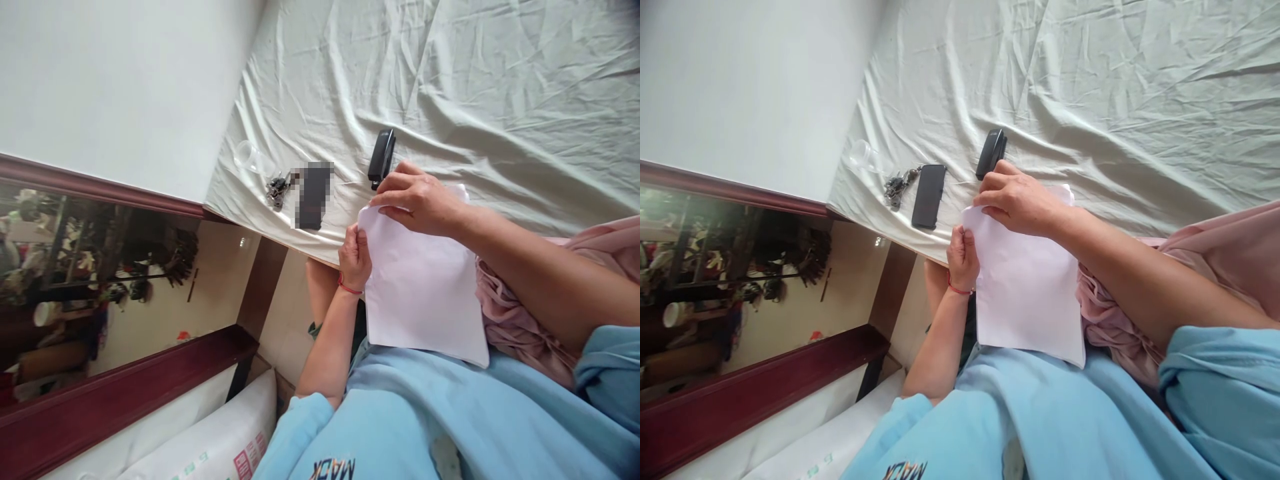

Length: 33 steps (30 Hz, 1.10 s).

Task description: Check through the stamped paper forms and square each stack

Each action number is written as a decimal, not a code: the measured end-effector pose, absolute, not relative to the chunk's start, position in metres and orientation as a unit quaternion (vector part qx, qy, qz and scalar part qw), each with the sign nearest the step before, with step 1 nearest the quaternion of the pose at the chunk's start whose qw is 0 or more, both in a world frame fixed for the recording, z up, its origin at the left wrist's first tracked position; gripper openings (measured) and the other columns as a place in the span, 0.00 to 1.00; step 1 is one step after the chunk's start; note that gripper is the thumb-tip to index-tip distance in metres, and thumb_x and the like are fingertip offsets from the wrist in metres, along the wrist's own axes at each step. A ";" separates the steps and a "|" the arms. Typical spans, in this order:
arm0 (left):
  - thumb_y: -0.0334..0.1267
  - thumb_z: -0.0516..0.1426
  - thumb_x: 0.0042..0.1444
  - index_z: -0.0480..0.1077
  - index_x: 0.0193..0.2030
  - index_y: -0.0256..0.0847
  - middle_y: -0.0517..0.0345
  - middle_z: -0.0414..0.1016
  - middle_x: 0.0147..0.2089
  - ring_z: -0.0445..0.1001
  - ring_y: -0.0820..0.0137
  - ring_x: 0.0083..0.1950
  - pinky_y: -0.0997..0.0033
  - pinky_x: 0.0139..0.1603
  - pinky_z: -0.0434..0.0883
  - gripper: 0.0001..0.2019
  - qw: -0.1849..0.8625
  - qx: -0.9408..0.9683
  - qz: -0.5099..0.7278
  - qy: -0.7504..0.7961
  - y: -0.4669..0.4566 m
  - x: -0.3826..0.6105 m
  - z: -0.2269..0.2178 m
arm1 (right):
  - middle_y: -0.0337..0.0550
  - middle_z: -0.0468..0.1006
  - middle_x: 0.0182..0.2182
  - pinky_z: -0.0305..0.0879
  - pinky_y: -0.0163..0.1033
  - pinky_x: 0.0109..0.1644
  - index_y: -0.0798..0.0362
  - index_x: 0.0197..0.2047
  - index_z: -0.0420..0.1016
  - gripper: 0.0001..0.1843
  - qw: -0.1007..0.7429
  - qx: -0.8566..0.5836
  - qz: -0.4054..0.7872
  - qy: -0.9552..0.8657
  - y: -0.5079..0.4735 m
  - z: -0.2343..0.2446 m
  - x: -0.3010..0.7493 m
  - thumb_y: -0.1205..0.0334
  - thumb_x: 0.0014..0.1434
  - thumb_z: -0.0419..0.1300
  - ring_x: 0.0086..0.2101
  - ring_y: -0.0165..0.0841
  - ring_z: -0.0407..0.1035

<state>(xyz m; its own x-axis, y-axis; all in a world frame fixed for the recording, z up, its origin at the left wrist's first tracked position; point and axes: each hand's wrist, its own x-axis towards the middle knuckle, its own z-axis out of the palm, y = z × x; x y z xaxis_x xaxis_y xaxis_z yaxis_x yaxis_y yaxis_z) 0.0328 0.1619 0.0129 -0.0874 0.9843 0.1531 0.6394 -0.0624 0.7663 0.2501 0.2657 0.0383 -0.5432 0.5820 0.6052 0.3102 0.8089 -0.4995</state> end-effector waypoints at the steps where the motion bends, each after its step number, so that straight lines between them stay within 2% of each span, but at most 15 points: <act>1: 0.71 0.42 0.76 0.74 0.55 0.44 0.52 0.82 0.41 0.80 0.62 0.38 0.62 0.41 0.74 0.34 0.236 0.633 0.361 0.642 0.162 0.033 0.013 | 0.48 0.83 0.46 0.73 0.52 0.51 0.46 0.53 0.88 0.18 0.401 -0.256 0.174 -0.862 0.266 0.038 0.251 0.58 0.80 0.54 0.49 0.43 0.70; 10: 0.71 0.43 0.76 0.75 0.56 0.45 0.54 0.81 0.39 0.79 0.63 0.37 0.63 0.41 0.73 0.34 0.239 0.628 0.365 0.644 0.162 0.033 0.015 | 0.48 0.85 0.49 0.73 0.54 0.53 0.42 0.54 0.90 0.22 0.372 -0.266 0.203 -0.866 0.265 0.046 0.254 0.56 0.80 0.52 0.52 0.45 0.71; 19: 0.71 0.43 0.76 0.76 0.56 0.44 0.54 0.82 0.38 0.78 0.63 0.36 0.64 0.39 0.73 0.35 0.241 0.621 0.364 0.651 0.162 0.034 0.016 | 0.46 0.87 0.48 0.72 0.52 0.51 0.45 0.51 0.90 0.23 0.376 -0.260 0.194 -0.868 0.266 0.047 0.254 0.54 0.82 0.51 0.49 0.43 0.71; 25: 0.71 0.44 0.76 0.74 0.54 0.44 0.57 0.79 0.36 0.76 0.65 0.34 0.65 0.37 0.69 0.33 0.247 0.623 0.368 0.644 0.161 0.034 0.016 | 0.50 0.83 0.49 0.70 0.58 0.58 0.42 0.56 0.89 0.19 0.349 -0.268 0.209 -0.873 0.270 0.040 0.257 0.52 0.79 0.55 0.52 0.47 0.70; 28: 0.72 0.43 0.75 0.72 0.48 0.45 0.61 0.74 0.32 0.72 0.67 0.32 0.67 0.35 0.67 0.33 0.239 0.626 0.369 0.644 0.162 0.034 0.016 | 0.51 0.81 0.47 0.69 0.58 0.56 0.45 0.51 0.89 0.18 0.347 -0.282 0.204 -0.871 0.273 0.035 0.258 0.49 0.77 0.58 0.51 0.48 0.69; 33: 0.73 0.43 0.74 0.68 0.43 0.46 0.61 0.72 0.33 0.71 0.68 0.32 0.67 0.36 0.66 0.32 0.242 0.624 0.375 0.642 0.162 0.034 0.017 | 0.51 0.78 0.42 0.67 0.56 0.55 0.49 0.43 0.88 0.23 0.350 -0.300 0.202 -0.864 0.275 0.033 0.256 0.49 0.79 0.53 0.48 0.47 0.68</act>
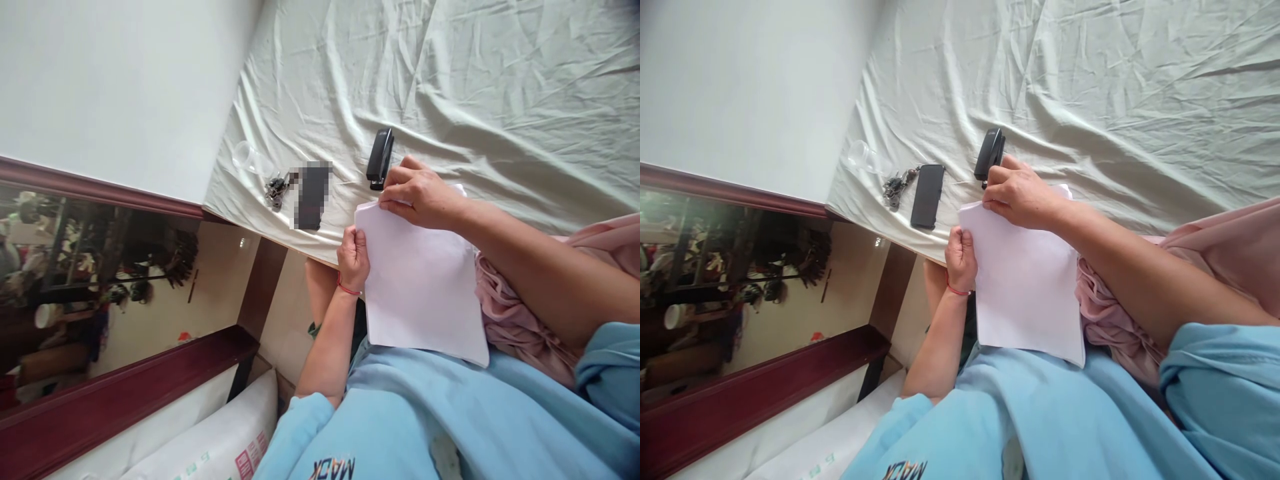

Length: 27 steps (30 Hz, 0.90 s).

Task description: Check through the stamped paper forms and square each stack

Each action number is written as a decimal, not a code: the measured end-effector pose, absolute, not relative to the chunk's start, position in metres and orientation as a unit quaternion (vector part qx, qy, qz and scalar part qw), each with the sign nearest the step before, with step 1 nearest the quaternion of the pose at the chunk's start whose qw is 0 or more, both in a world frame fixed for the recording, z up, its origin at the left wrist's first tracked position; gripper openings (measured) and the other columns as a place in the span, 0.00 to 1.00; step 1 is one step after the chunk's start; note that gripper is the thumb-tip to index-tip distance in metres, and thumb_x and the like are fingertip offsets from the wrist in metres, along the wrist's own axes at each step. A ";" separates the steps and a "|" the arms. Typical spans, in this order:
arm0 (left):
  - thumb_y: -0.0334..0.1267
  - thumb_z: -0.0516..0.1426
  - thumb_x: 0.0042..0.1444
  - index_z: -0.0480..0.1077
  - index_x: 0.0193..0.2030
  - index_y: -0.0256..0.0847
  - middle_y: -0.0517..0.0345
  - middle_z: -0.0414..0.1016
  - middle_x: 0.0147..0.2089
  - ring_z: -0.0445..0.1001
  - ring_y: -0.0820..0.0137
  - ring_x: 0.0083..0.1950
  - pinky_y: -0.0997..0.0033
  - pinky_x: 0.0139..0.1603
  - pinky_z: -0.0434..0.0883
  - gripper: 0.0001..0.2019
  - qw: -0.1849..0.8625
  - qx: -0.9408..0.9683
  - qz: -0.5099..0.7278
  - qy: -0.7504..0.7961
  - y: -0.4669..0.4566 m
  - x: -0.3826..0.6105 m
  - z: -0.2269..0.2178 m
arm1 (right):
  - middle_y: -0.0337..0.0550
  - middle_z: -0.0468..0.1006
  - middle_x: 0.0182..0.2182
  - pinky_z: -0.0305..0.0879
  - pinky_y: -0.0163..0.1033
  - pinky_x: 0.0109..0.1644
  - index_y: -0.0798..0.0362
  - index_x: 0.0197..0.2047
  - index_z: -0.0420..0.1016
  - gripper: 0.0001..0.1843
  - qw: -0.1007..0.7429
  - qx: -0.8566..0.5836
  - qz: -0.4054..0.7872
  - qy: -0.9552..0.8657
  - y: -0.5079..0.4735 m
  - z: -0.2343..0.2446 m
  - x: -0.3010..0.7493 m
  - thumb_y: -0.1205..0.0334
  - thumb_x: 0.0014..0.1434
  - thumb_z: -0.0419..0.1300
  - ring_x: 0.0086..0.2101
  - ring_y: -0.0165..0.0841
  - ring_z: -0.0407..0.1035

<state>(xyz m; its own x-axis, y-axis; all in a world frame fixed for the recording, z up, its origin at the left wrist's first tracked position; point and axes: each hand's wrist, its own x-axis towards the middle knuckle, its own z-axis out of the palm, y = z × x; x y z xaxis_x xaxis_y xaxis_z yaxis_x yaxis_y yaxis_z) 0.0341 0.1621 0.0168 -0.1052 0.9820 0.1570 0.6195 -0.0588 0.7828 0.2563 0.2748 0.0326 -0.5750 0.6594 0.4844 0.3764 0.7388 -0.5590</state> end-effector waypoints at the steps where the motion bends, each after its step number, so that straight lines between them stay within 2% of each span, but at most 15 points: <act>1: 0.74 0.43 0.74 0.68 0.43 0.46 0.60 0.72 0.33 0.71 0.68 0.33 0.67 0.36 0.67 0.33 0.243 0.623 0.374 0.643 0.162 0.034 0.017 | 0.51 0.78 0.42 0.66 0.56 0.55 0.48 0.43 0.88 0.24 0.346 -0.303 0.202 -0.864 0.275 0.033 0.256 0.50 0.80 0.52 0.49 0.47 0.68; 5: 0.76 0.43 0.73 0.68 0.45 0.46 0.60 0.73 0.34 0.71 0.68 0.33 0.67 0.36 0.67 0.34 0.239 0.618 0.372 0.650 0.162 0.034 0.016 | 0.52 0.77 0.43 0.63 0.60 0.59 0.46 0.47 0.88 0.23 0.322 -0.315 0.205 -0.869 0.274 0.032 0.255 0.51 0.80 0.51 0.52 0.50 0.67; 10: 0.75 0.42 0.73 0.69 0.47 0.46 0.60 0.72 0.33 0.72 0.67 0.33 0.67 0.36 0.66 0.34 0.224 0.618 0.367 0.658 0.161 0.032 0.012 | 0.51 0.77 0.41 0.63 0.56 0.56 0.48 0.40 0.85 0.24 0.317 -0.319 0.198 -0.871 0.275 0.031 0.257 0.51 0.80 0.51 0.50 0.48 0.66; 14: 0.74 0.42 0.74 0.71 0.48 0.45 0.59 0.74 0.34 0.74 0.66 0.34 0.66 0.37 0.67 0.34 0.222 0.620 0.370 0.655 0.161 0.031 0.009 | 0.51 0.76 0.41 0.61 0.57 0.58 0.47 0.42 0.86 0.22 0.311 -0.328 0.197 -0.870 0.276 0.029 0.257 0.52 0.79 0.52 0.50 0.48 0.66; 20: 0.73 0.42 0.74 0.72 0.50 0.44 0.56 0.77 0.36 0.77 0.64 0.37 0.65 0.38 0.69 0.35 0.218 0.621 0.358 0.663 0.161 0.030 0.006 | 0.51 0.77 0.39 0.62 0.54 0.53 0.49 0.38 0.85 0.24 0.318 -0.316 0.189 -0.874 0.276 0.027 0.256 0.51 0.79 0.51 0.46 0.46 0.66; 27: 0.73 0.41 0.75 0.72 0.49 0.45 0.57 0.75 0.34 0.75 0.64 0.34 0.65 0.37 0.67 0.35 0.215 0.626 0.354 0.661 0.161 0.033 0.007 | 0.52 0.77 0.39 0.62 0.54 0.52 0.50 0.38 0.85 0.25 0.305 -0.331 0.188 -0.873 0.275 0.024 0.254 0.52 0.79 0.50 0.46 0.47 0.67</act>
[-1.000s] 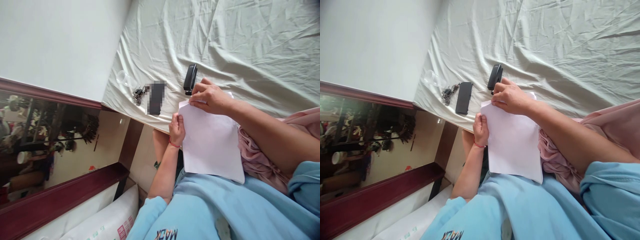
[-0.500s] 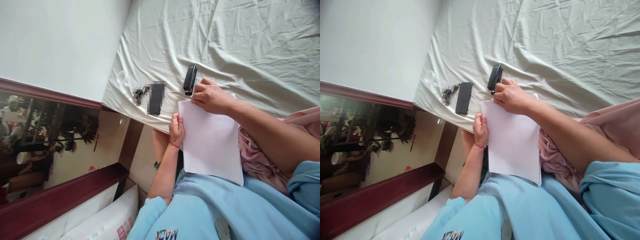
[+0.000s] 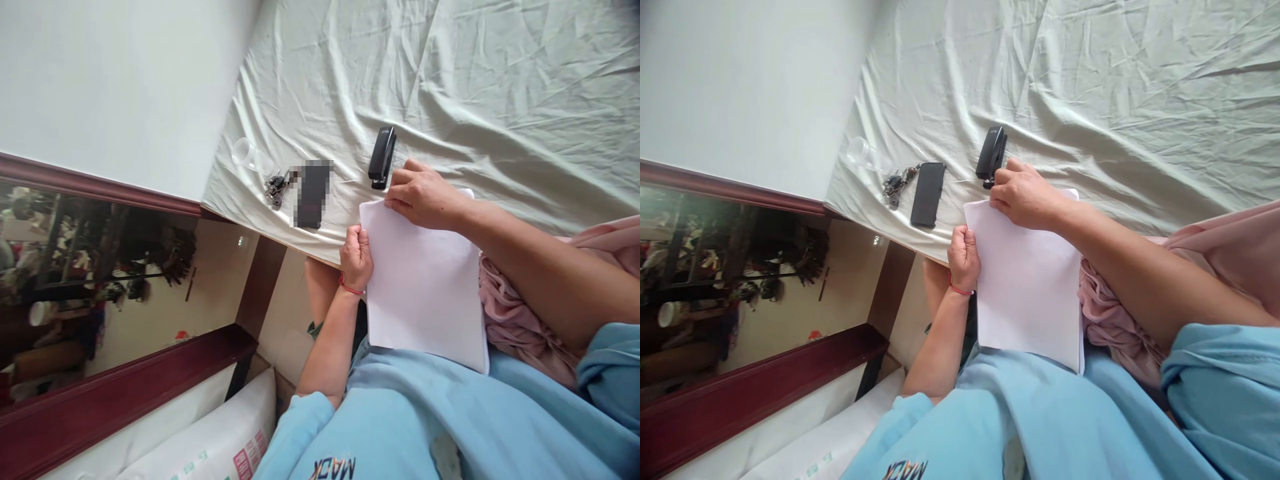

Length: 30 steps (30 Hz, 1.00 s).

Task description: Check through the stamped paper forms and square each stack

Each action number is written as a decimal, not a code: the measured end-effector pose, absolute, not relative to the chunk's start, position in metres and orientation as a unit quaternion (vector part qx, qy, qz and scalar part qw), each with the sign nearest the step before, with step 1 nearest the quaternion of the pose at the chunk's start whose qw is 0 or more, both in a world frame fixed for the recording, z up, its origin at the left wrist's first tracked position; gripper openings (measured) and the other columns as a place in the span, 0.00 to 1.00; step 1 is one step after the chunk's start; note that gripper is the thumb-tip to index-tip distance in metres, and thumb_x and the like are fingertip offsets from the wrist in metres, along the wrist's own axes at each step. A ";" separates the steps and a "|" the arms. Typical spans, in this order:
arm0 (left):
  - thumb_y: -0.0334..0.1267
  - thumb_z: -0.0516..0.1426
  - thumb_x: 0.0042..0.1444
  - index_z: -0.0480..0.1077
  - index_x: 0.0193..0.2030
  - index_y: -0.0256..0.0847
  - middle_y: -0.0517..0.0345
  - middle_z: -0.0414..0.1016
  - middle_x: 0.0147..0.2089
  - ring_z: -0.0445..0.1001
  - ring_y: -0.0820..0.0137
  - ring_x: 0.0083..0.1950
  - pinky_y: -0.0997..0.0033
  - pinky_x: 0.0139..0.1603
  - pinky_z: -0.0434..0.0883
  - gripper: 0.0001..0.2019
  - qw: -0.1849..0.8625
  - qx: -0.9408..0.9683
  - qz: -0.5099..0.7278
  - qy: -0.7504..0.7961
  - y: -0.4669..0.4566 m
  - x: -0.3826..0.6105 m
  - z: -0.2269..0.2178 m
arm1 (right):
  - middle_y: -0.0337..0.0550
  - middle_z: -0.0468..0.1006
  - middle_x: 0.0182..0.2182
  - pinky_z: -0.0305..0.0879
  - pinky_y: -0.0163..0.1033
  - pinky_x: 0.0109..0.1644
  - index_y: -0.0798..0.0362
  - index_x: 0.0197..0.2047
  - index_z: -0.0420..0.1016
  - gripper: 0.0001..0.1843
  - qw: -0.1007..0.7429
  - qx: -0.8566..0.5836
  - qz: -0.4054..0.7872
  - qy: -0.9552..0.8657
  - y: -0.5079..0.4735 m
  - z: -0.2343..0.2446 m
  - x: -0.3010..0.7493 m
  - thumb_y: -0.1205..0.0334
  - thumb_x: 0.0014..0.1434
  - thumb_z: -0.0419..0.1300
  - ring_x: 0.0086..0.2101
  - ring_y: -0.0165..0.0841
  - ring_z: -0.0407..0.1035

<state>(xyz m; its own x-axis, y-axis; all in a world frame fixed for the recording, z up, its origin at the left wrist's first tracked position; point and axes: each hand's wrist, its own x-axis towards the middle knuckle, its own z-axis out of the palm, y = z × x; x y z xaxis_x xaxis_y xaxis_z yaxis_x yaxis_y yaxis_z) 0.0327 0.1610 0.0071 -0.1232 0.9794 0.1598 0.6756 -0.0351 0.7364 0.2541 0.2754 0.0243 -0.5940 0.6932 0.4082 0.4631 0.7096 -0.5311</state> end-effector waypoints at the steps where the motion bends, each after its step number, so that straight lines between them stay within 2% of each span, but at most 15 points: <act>1: 0.73 0.41 0.75 0.72 0.49 0.45 0.57 0.75 0.34 0.75 0.64 0.34 0.65 0.37 0.67 0.35 0.211 0.627 0.354 0.661 0.161 0.033 0.007 | 0.52 0.77 0.38 0.63 0.54 0.53 0.50 0.39 0.85 0.25 0.303 -0.334 0.189 -0.872 0.275 0.024 0.254 0.52 0.79 0.50 0.46 0.47 0.67; 7: 0.71 0.42 0.76 0.72 0.47 0.46 0.59 0.71 0.31 0.72 0.65 0.31 0.65 0.35 0.64 0.33 0.208 0.628 0.347 0.664 0.161 0.034 0.007 | 0.51 0.76 0.37 0.63 0.54 0.53 0.50 0.39 0.85 0.25 0.290 -0.340 0.183 -0.876 0.276 0.022 0.255 0.52 0.78 0.50 0.44 0.46 0.67; 20: 0.71 0.39 0.76 0.71 0.47 0.45 0.59 0.73 0.31 0.73 0.66 0.31 0.66 0.35 0.64 0.34 0.204 0.642 0.329 0.662 0.161 0.034 0.009 | 0.51 0.77 0.38 0.60 0.50 0.51 0.52 0.38 0.84 0.25 0.271 -0.342 0.190 -0.879 0.278 0.028 0.258 0.55 0.78 0.49 0.41 0.43 0.65; 24: 0.69 0.41 0.77 0.72 0.47 0.45 0.58 0.73 0.32 0.73 0.64 0.32 0.65 0.36 0.64 0.32 0.203 0.642 0.318 0.667 0.161 0.034 0.010 | 0.52 0.78 0.38 0.60 0.51 0.52 0.52 0.39 0.85 0.24 0.255 -0.357 0.185 -0.880 0.275 0.030 0.256 0.56 0.78 0.50 0.43 0.45 0.66; 26: 0.69 0.41 0.78 0.72 0.47 0.45 0.57 0.74 0.32 0.74 0.64 0.33 0.65 0.36 0.64 0.32 0.208 0.642 0.324 0.663 0.161 0.034 0.010 | 0.54 0.81 0.42 0.59 0.52 0.54 0.51 0.43 0.87 0.23 0.257 -0.371 0.172 -0.876 0.271 0.034 0.255 0.56 0.78 0.50 0.48 0.48 0.67; 30: 0.69 0.41 0.77 0.72 0.49 0.45 0.57 0.76 0.34 0.75 0.64 0.33 0.65 0.37 0.66 0.32 0.227 0.640 0.337 0.652 0.161 0.036 0.012 | 0.54 0.83 0.57 0.57 0.56 0.59 0.46 0.62 0.86 0.23 0.259 -0.358 0.161 -0.883 0.263 0.044 0.254 0.56 0.80 0.49 0.58 0.52 0.67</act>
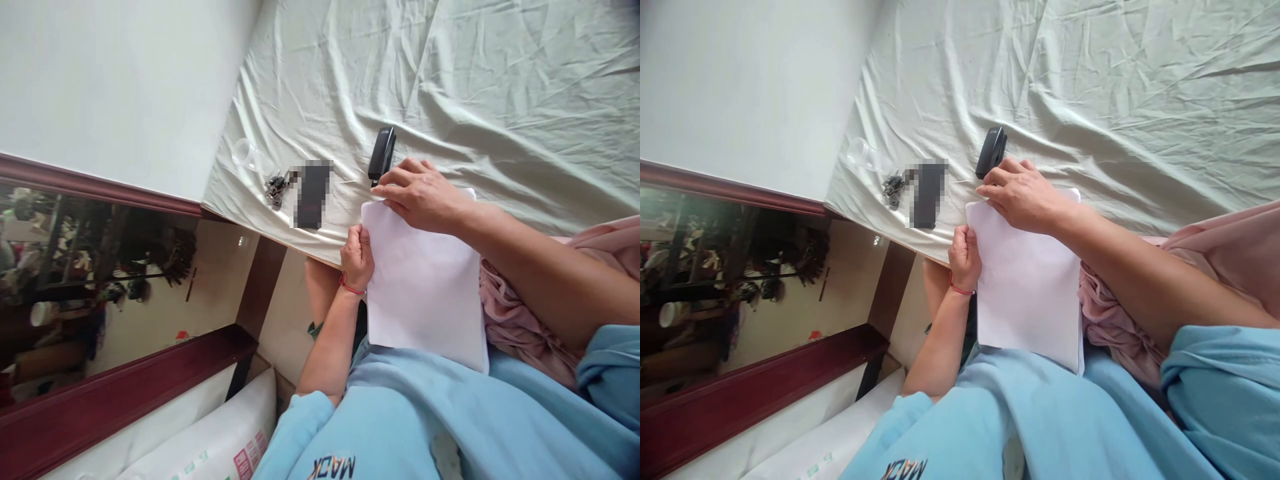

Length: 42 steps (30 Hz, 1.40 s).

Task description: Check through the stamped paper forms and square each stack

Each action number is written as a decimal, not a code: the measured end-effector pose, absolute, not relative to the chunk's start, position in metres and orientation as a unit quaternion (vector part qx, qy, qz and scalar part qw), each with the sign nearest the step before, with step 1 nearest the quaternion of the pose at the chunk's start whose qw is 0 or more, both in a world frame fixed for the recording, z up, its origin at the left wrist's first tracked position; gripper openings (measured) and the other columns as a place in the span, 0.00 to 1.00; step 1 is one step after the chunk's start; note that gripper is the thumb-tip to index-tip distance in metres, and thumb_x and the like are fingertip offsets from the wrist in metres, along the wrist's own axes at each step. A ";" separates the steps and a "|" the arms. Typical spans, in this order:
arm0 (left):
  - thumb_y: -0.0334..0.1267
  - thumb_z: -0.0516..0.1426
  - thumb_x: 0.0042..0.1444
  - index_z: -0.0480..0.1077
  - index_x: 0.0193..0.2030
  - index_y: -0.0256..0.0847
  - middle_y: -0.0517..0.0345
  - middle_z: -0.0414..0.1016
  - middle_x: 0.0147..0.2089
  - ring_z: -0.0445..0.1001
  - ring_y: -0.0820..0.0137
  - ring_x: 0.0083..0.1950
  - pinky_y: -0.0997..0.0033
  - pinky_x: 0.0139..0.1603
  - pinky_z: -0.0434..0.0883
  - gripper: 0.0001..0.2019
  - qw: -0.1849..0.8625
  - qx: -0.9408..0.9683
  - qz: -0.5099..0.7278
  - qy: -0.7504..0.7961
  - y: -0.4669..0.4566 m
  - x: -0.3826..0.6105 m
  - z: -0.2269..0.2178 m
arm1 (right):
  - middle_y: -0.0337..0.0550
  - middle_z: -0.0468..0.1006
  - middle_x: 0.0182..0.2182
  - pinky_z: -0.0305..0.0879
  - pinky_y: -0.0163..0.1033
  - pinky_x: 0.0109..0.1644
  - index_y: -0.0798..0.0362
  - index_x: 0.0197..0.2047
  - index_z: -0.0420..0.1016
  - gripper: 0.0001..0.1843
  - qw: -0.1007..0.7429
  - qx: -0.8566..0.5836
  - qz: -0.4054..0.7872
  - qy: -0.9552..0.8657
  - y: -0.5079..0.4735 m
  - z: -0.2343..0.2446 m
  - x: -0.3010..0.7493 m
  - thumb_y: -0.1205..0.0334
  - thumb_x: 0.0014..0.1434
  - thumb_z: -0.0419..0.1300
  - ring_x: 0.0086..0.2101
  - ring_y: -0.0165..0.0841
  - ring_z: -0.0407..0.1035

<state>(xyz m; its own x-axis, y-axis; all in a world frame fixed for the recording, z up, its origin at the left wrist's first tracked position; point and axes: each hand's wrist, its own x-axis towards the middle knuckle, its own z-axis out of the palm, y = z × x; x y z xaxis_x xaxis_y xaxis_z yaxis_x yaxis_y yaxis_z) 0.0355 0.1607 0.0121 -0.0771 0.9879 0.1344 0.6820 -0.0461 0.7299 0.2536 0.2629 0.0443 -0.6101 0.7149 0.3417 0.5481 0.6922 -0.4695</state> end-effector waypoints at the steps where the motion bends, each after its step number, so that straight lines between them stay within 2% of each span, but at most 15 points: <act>1: 0.69 0.41 0.77 0.72 0.49 0.45 0.57 0.76 0.33 0.75 0.64 0.33 0.66 0.37 0.66 0.32 0.231 0.639 0.337 0.652 0.161 0.036 0.013 | 0.53 0.83 0.59 0.57 0.57 0.61 0.46 0.64 0.84 0.24 0.255 -0.344 0.164 -0.889 0.261 0.046 0.253 0.56 0.80 0.49 0.60 0.52 0.67; 7: 0.70 0.41 0.77 0.72 0.49 0.45 0.58 0.74 0.33 0.73 0.65 0.32 0.65 0.36 0.65 0.33 0.234 0.630 0.329 0.663 0.160 0.036 0.013 | 0.51 0.84 0.62 0.58 0.55 0.64 0.51 0.69 0.79 0.25 0.214 -0.324 0.170 -0.906 0.259 0.046 0.249 0.61 0.80 0.47 0.63 0.50 0.69; 13: 0.63 0.45 0.79 0.70 0.44 0.46 0.59 0.72 0.32 0.72 0.65 0.33 0.66 0.37 0.64 0.25 0.229 0.621 0.330 0.673 0.162 0.038 0.014 | 0.55 0.85 0.59 0.61 0.51 0.54 0.52 0.67 0.80 0.25 0.178 -0.344 0.194 -0.901 0.261 0.043 0.248 0.60 0.79 0.47 0.57 0.51 0.72; 17: 0.55 0.49 0.80 0.67 0.40 0.46 0.60 0.69 0.31 0.69 0.66 0.33 0.66 0.37 0.63 0.20 0.245 0.606 0.341 0.676 0.167 0.039 0.020 | 0.55 0.87 0.51 0.58 0.50 0.51 0.53 0.61 0.84 0.24 0.168 -0.383 0.222 -0.881 0.270 0.038 0.257 0.59 0.78 0.48 0.53 0.51 0.72; 21: 0.49 0.54 0.79 0.65 0.36 0.45 0.63 0.65 0.30 0.64 0.69 0.32 0.69 0.37 0.62 0.18 0.322 0.557 0.363 0.674 0.176 0.038 0.028 | 0.53 0.88 0.46 0.55 0.50 0.49 0.50 0.53 0.86 0.24 0.140 -0.412 0.224 -0.872 0.277 0.035 0.265 0.58 0.79 0.47 0.51 0.50 0.70; 26: 0.48 0.60 0.76 0.68 0.36 0.44 0.63 0.67 0.32 0.65 0.71 0.32 0.72 0.37 0.66 0.16 0.467 0.459 0.388 0.648 0.189 0.033 0.038 | 0.56 0.86 0.46 0.56 0.50 0.49 0.53 0.56 0.85 0.24 0.101 -0.403 0.201 -0.887 0.276 0.039 0.264 0.60 0.79 0.46 0.50 0.50 0.69; 29: 0.47 0.61 0.75 0.68 0.36 0.43 0.64 0.67 0.32 0.64 0.72 0.31 0.73 0.35 0.66 0.15 0.525 0.416 0.390 0.632 0.195 0.029 0.043 | 0.58 0.84 0.49 0.57 0.49 0.50 0.54 0.61 0.84 0.26 0.111 -0.401 0.196 -0.888 0.274 0.040 0.262 0.61 0.79 0.45 0.51 0.50 0.69; 32: 0.45 0.61 0.75 0.65 0.34 0.43 0.65 0.63 0.30 0.61 0.73 0.30 0.75 0.34 0.64 0.17 0.511 0.409 0.393 0.646 0.199 0.028 0.045 | 0.59 0.83 0.51 0.59 0.49 0.51 0.55 0.62 0.82 0.26 0.119 -0.402 0.191 -0.887 0.272 0.040 0.260 0.61 0.79 0.44 0.51 0.50 0.70; 36: 0.43 0.57 0.76 0.63 0.33 0.44 0.66 0.59 0.30 0.59 0.73 0.31 0.75 0.34 0.62 0.17 0.446 0.426 0.380 0.689 0.198 0.033 0.040 | 0.58 0.84 0.49 0.61 0.48 0.46 0.55 0.60 0.83 0.26 0.111 -0.404 0.223 -0.880 0.270 0.039 0.259 0.60 0.78 0.44 0.44 0.47 0.74; 42: 0.48 0.51 0.78 0.60 0.34 0.46 0.65 0.59 0.31 0.60 0.71 0.32 0.73 0.35 0.63 0.18 0.389 0.467 0.367 0.704 0.191 0.042 0.035 | 0.51 0.87 0.49 0.62 0.45 0.43 0.49 0.57 0.85 0.24 0.124 -0.426 0.244 -0.862 0.270 0.037 0.259 0.58 0.77 0.47 0.42 0.45 0.78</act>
<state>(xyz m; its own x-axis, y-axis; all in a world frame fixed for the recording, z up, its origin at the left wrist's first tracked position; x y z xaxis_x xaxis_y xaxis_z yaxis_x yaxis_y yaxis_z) 0.0422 0.1912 0.0347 -0.2611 0.9432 -0.2056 0.3711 0.2946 0.8806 0.2594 0.2703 0.0367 -0.6071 0.7946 0.0054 0.6737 0.5184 -0.5267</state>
